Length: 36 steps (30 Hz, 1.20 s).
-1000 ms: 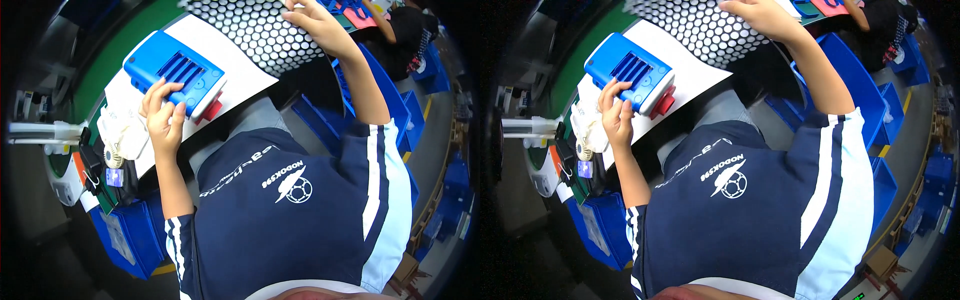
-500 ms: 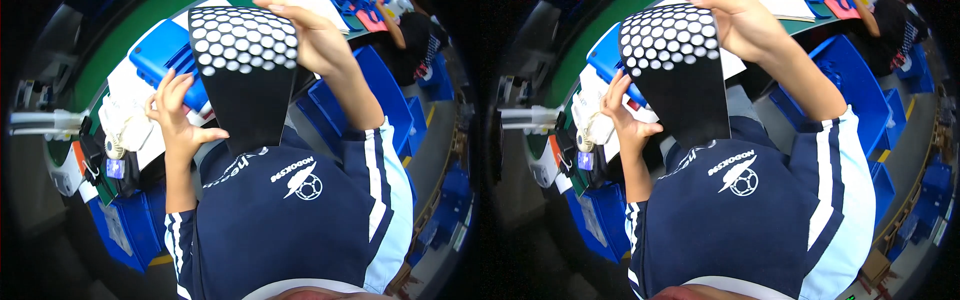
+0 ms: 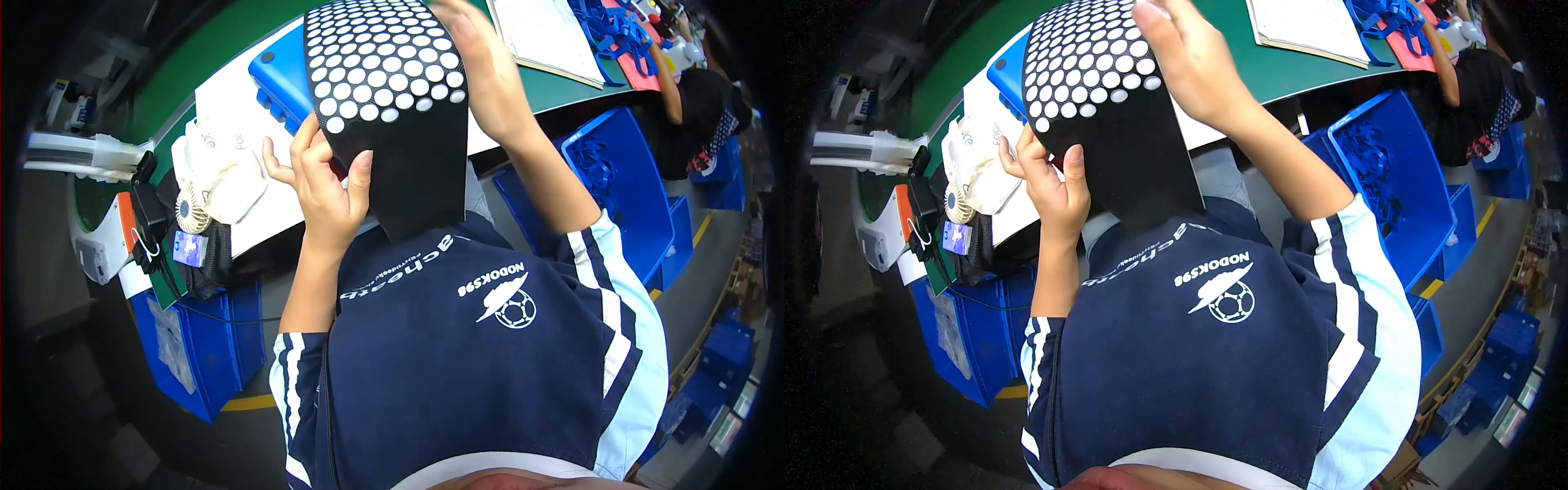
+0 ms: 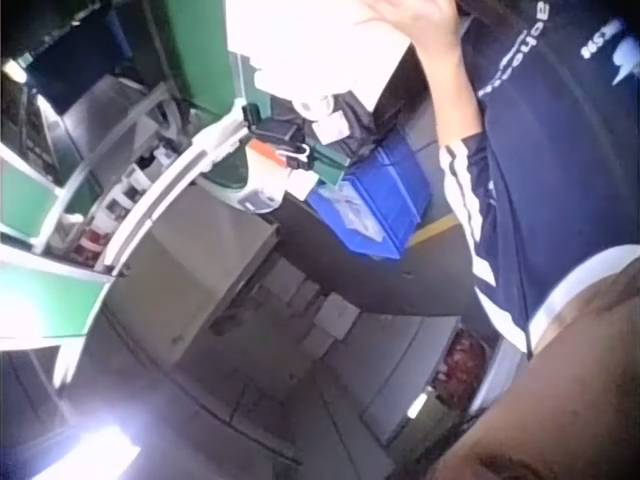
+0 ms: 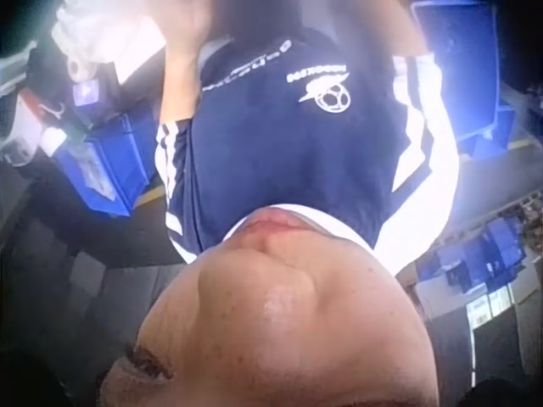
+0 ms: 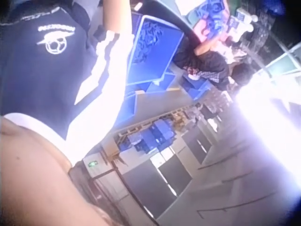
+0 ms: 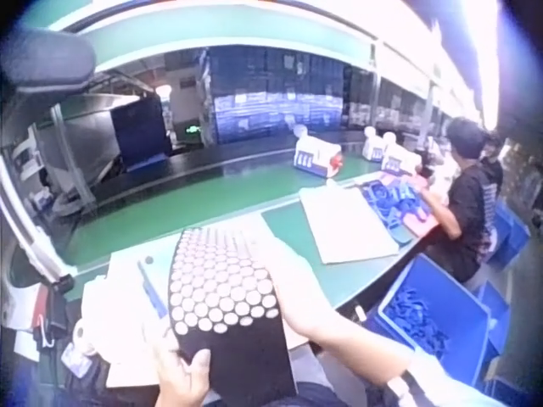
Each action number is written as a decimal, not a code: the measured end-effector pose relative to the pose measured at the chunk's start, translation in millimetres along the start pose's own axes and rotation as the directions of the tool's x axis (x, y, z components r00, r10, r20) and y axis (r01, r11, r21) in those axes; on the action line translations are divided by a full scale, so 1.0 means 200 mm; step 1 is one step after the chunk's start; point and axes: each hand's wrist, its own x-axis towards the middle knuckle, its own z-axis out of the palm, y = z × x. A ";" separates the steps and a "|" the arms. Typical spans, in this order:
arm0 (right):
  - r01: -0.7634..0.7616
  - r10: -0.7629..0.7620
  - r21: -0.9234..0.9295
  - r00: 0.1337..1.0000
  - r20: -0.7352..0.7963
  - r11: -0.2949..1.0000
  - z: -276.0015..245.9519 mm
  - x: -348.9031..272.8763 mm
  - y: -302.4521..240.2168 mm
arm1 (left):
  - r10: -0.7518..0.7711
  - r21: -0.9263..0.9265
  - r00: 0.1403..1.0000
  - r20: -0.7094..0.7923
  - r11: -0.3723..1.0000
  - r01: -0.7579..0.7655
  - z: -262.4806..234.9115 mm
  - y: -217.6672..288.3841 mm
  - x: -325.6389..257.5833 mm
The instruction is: Carefully attaching patterned adhesive strips to the blue plastic components of toy housings on an assembly line.
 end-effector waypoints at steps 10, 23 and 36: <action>0.162 -0.210 0.159 0.911 0.356 0.974 -0.05 0.00 -0.02 | -0.015 -0.057 1.000 -0.027 0.998 0.014 0.02 -0.02 0.00; 0.044 -0.077 0.104 0.937 0.340 0.994 -0.58 0.03 -0.30 | 0.060 -0.109 0.992 0.115 0.993 -0.047 -0.06 -0.03 0.03; -0.264 0.076 0.318 0.863 0.499 0.911 -0.11 -0.09 -0.21 | -0.043 -0.204 0.956 0.289 0.973 0.106 -0.16 0.05 0.08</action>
